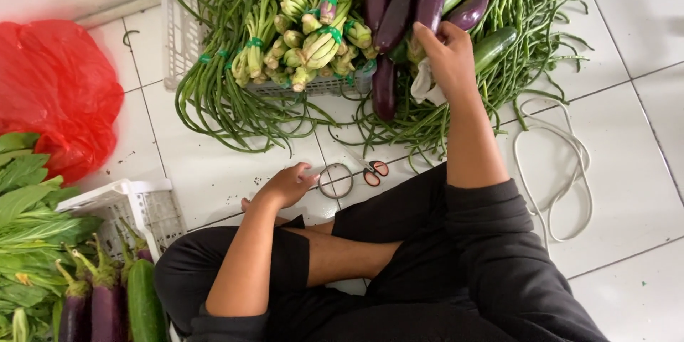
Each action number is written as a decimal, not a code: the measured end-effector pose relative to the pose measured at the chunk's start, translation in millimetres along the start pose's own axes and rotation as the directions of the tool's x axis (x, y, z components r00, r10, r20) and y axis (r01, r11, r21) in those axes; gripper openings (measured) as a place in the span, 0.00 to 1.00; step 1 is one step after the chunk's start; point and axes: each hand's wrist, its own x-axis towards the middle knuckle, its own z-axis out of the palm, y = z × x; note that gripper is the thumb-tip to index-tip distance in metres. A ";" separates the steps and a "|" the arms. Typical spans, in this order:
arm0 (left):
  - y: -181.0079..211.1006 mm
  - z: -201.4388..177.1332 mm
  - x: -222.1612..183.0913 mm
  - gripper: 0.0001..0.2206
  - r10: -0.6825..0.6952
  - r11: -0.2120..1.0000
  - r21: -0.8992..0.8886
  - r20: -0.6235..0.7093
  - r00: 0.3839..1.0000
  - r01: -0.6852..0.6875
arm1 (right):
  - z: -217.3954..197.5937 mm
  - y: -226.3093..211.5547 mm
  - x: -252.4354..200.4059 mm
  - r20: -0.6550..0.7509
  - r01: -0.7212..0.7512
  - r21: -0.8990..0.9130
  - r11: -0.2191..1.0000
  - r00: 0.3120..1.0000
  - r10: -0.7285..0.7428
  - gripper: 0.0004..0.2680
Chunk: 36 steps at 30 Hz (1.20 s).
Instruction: The person wipes a cucumber and several eggplants with a cloth while sitting on the floor, then places the eggplants into a white plastic crate.
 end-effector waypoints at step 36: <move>-49.9 50.9 41.9 0.27 0.767 0.035 -0.868 -0.294 0.570 -0.495 | 92.8 71.4 -147.4 -0.211 0.486 0.535 0.692 0.869 -0.447 0.20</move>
